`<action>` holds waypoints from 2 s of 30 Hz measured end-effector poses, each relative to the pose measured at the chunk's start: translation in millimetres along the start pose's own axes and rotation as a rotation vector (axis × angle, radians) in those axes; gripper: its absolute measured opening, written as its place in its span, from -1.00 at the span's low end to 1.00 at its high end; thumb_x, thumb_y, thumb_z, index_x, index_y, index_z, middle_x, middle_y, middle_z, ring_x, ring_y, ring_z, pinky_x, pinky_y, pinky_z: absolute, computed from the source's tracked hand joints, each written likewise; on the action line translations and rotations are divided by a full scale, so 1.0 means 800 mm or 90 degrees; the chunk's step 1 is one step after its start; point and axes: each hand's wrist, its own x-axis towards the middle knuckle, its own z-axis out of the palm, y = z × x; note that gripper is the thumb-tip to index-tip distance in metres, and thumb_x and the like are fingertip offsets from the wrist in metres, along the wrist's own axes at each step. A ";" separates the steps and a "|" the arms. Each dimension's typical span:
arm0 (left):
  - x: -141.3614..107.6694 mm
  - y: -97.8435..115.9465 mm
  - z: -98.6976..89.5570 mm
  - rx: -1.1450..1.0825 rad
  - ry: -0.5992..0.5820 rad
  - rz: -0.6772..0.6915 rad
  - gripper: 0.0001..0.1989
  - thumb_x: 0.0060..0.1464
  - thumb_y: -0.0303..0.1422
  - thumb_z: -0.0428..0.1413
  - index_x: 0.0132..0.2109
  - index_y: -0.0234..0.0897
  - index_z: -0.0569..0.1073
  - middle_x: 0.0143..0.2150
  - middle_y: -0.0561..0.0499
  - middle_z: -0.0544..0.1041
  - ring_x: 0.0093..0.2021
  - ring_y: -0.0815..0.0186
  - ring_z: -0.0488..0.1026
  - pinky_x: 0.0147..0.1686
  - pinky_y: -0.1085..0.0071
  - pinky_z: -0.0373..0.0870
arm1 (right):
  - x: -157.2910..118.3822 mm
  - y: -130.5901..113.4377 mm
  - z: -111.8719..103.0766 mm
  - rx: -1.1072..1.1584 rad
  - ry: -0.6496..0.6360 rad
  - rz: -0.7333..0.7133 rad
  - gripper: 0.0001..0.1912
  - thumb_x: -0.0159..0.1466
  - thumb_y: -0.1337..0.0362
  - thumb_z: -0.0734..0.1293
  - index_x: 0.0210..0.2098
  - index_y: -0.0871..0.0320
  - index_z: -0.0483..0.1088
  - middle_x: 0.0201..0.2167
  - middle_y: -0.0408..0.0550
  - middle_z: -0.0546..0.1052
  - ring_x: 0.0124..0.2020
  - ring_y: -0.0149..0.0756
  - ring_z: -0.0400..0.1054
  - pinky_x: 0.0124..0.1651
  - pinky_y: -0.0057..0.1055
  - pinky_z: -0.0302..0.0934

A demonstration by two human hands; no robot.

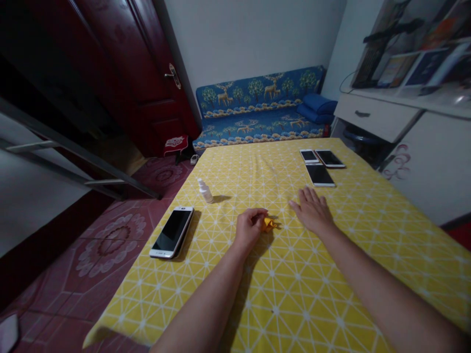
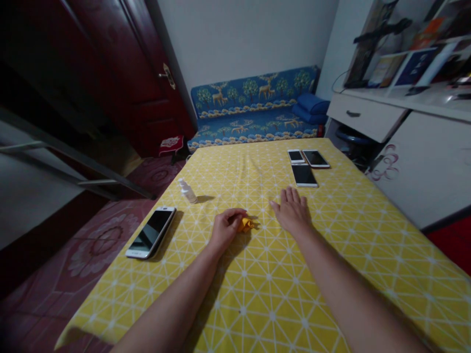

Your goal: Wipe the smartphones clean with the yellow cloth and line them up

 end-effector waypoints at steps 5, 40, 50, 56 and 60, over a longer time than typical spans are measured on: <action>0.003 0.003 -0.001 -0.094 0.094 -0.011 -0.74 0.10 -0.54 0.05 -0.14 -0.31 0.59 -0.20 -0.11 0.68 -0.16 0.24 0.63 -0.04 0.28 0.52 | -0.034 -0.056 0.010 0.158 0.033 -0.144 -0.38 0.43 -0.08 -0.01 0.33 0.06 0.22 0.37 0.11 0.24 0.42 0.01 0.01 0.38 0.21 -0.12; -0.067 -0.005 -0.246 0.680 0.287 -0.186 -0.27 -0.07 -0.19 0.23 0.26 -0.31 0.38 0.04 -0.24 0.59 0.02 -0.04 0.54 0.06 0.17 0.44 | -0.050 -0.091 0.008 0.299 0.002 -0.376 -0.53 0.21 0.24 0.41 0.12 0.04 0.46 0.23 0.02 0.45 0.27 -0.08 0.28 0.35 0.08 0.06; -0.069 0.022 -0.196 0.687 0.187 -0.212 -0.19 -0.13 -0.21 0.29 0.31 -0.24 0.34 0.03 -0.24 0.55 0.01 -0.03 0.51 0.03 0.15 0.41 | -0.048 -0.090 0.016 0.306 0.002 -0.364 -0.54 0.22 0.23 0.41 0.12 0.03 0.45 0.23 0.01 0.45 0.27 -0.08 0.29 0.35 0.11 0.04; -0.069 0.021 -0.146 0.620 0.058 -0.172 -0.35 -0.03 -0.24 0.27 0.24 -0.19 0.43 0.10 -0.18 0.53 0.08 0.00 0.45 0.09 0.19 0.36 | -0.049 -0.090 0.015 0.321 0.010 -0.364 -0.56 0.21 0.24 0.42 0.09 0.04 0.48 0.21 0.02 0.47 0.25 -0.08 0.31 0.34 0.11 0.06; -0.072 0.022 -0.133 0.647 0.037 -0.170 -0.41 0.03 -0.18 0.26 0.22 -0.21 0.46 0.15 -0.20 0.48 0.14 -0.03 0.40 0.12 0.17 0.33 | -0.048 -0.090 0.017 0.351 0.025 -0.362 -0.58 0.18 0.28 0.42 0.06 0.03 0.50 0.18 0.01 0.49 0.23 -0.08 0.33 0.32 0.11 0.09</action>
